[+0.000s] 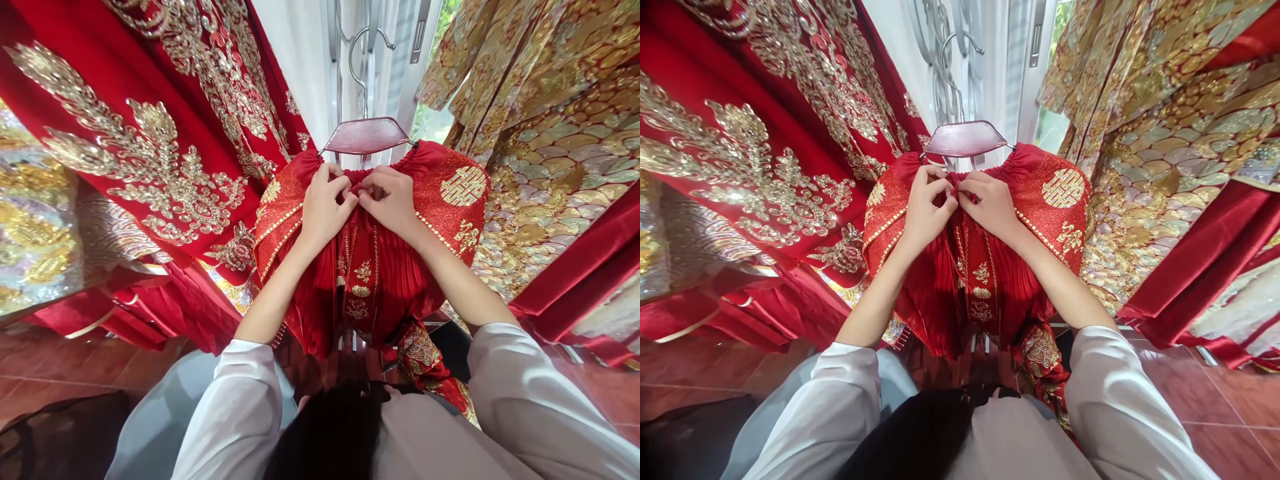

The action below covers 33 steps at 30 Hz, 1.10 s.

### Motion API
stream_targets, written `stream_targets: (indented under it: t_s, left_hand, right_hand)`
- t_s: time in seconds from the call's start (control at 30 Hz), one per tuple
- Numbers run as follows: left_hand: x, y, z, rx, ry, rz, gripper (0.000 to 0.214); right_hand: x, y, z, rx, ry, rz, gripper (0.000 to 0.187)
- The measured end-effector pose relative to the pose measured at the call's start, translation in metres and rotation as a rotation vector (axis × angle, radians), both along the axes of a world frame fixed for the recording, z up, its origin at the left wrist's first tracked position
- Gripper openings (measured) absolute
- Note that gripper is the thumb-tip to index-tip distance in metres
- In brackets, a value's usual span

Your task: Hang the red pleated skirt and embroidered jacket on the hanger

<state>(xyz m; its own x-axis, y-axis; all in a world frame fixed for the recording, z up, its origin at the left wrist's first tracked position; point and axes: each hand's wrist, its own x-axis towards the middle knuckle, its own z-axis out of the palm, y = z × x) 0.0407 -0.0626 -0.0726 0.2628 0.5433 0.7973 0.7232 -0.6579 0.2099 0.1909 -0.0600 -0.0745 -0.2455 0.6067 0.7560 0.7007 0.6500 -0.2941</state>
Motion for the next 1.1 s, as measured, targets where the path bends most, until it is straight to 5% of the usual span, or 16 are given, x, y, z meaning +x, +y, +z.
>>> stream_targets:
  t_s: [0.17, 0.3, 0.43, 0.57, 0.73, 0.93, 1.0, 1.1]
  left_hand:
    - [-0.013, 0.000, -0.007, 0.005, -0.071, 0.119, 0.014]
    - [-0.018, -0.002, -0.010, -0.018, -0.145, 0.130, 0.018]
    - [-0.012, -0.002, -0.001, -0.116, -0.359, -0.019, 0.023]
    - [-0.008, 0.000, 0.008, -0.380, -0.518, -0.277, 0.019]
    - [-0.014, 0.005, 0.008, -0.673, -0.642, -0.554, 0.015]
    - [-0.019, 0.006, 0.004, -0.598, -0.653, -0.632, 0.021]
    - [-0.017, 0.004, 0.005, -0.493, -0.611, -0.598, 0.021]
    - [-0.012, 0.001, 0.006, -0.329, -0.564, -0.523, 0.018]
  right_hand:
    - [0.012, -0.012, 0.004, -0.087, 0.003, -0.246, 0.015]
    - [0.018, -0.017, 0.001, -0.082, 0.059, -0.221, 0.015]
    - [0.017, -0.015, 0.001, -0.267, 0.339, 0.066, 0.013]
    - [0.019, -0.015, 0.007, -0.514, 0.560, 0.301, 0.021]
    - [0.024, -0.020, 0.010, -0.423, 0.540, 0.319, 0.034]
    - [0.016, -0.020, -0.010, -0.073, 0.179, -0.040, 0.025]
    - [0.014, -0.018, -0.013, -0.054, 0.165, -0.055, 0.021]
    - [0.012, -0.016, -0.014, -0.184, 0.356, 0.099, 0.024]
